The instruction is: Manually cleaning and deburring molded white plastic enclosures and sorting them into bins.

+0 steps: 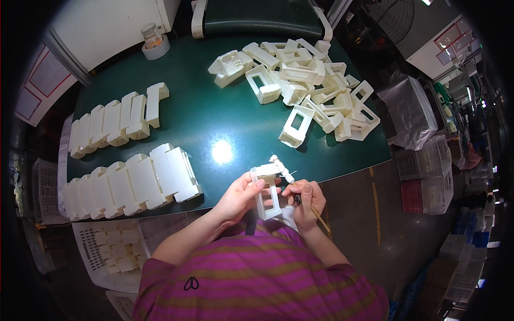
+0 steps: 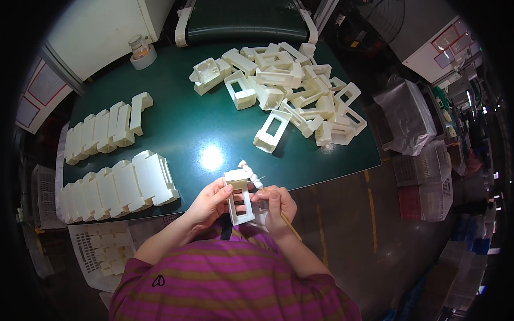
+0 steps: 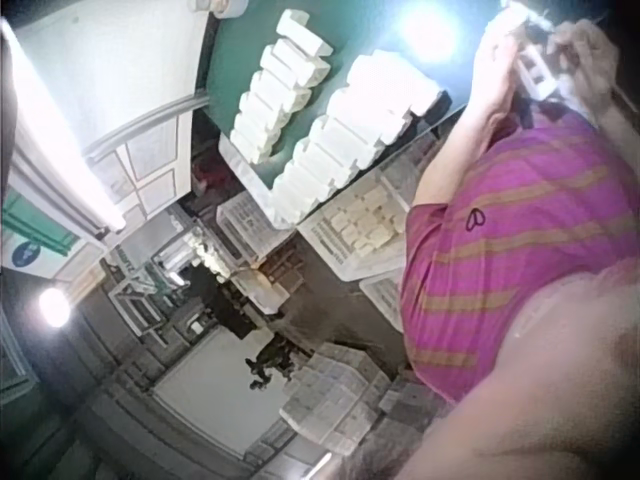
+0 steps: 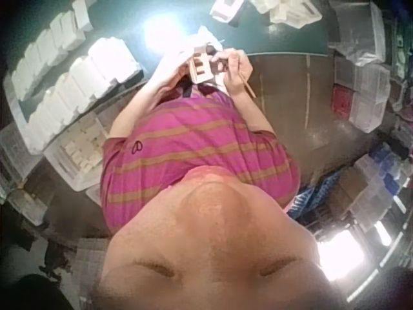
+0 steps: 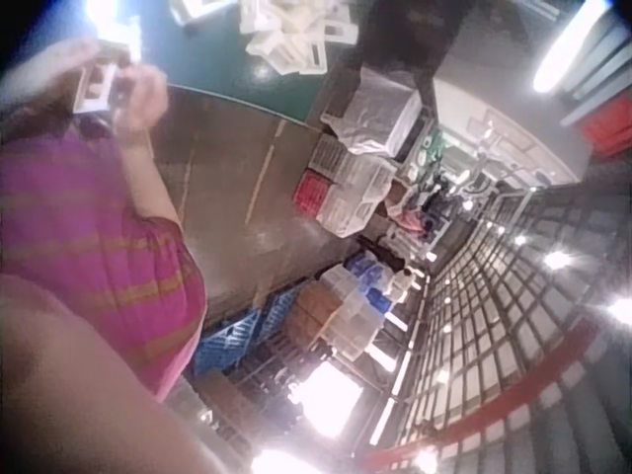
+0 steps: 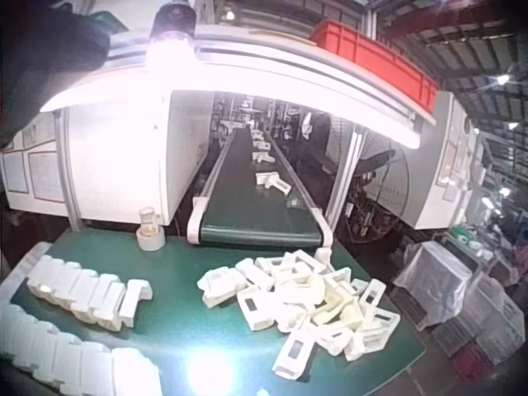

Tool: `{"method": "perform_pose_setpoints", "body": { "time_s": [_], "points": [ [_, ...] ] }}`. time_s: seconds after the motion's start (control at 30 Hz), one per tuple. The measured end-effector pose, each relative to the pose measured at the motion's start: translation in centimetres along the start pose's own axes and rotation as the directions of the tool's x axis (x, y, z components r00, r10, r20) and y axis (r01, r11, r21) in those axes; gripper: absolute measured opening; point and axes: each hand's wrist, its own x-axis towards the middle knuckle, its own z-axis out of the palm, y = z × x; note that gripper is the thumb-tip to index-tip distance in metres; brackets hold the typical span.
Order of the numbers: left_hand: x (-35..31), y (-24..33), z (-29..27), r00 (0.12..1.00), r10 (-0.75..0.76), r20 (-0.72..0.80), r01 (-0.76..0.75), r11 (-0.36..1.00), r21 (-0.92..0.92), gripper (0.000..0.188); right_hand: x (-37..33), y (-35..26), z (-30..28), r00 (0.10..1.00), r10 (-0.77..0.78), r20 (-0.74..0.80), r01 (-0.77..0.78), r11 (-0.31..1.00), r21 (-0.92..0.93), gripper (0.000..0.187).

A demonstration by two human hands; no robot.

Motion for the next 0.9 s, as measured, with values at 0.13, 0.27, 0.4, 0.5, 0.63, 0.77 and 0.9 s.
{"method": "perform_pose_setpoints", "body": {
  "time_s": [0.13, 0.27, 0.4, 0.5, 0.63, 0.77, 0.9],
  "points": [
    [0.3, -0.5, -0.4, 0.998, 0.054, 0.021, -0.055, 0.997, 0.058, 0.044, -0.2, 1.3, -1.9, 0.95, 0.272, -0.152, -0.273, 0.962, 0.013, 0.034],
    [0.1, -0.6, 0.1, 0.999, 0.05, -0.003, -0.05, 0.993, 0.108, 0.045, -0.4, -1.3, 0.0, 0.996, -0.076, -0.049, 0.081, 0.992, 0.1, 0.032],
    [-0.2, -1.4, -1.4, 0.991, 0.119, 0.054, -0.125, 0.986, 0.113, 0.053, 1.0, 0.1, 0.0, 0.966, 0.237, -0.104, -0.212, 0.956, 0.202, 0.031],
    [-1.1, -0.4, -0.2, 0.966, 0.193, 0.173, -0.218, 0.965, 0.144, 0.061, 1.7, 0.0, -0.7, 0.876, 0.406, -0.262, -0.297, 0.88, 0.371, 0.033],
    [-0.9, 0.3, -0.8, 0.957, 0.201, 0.208, -0.25, 0.936, 0.246, 0.055, 3.0, -1.4, -0.1, 0.913, 0.403, -0.061, -0.307, 0.778, 0.548, 0.033],
    [-1.7, 0.4, -1.1, 0.96, 0.231, 0.16, -0.26, 0.945, 0.198, 0.055, 2.3, -0.8, -0.6, 0.851, 0.525, 0.02, -0.437, 0.686, 0.582, 0.032],
    [-1.9, 0.5, -1.6, 0.948, 0.257, 0.189, -0.298, 0.924, 0.241, 0.055, 2.8, -1.4, -1.4, 0.867, 0.427, 0.259, -0.492, 0.639, 0.591, 0.033]
  ]
}}
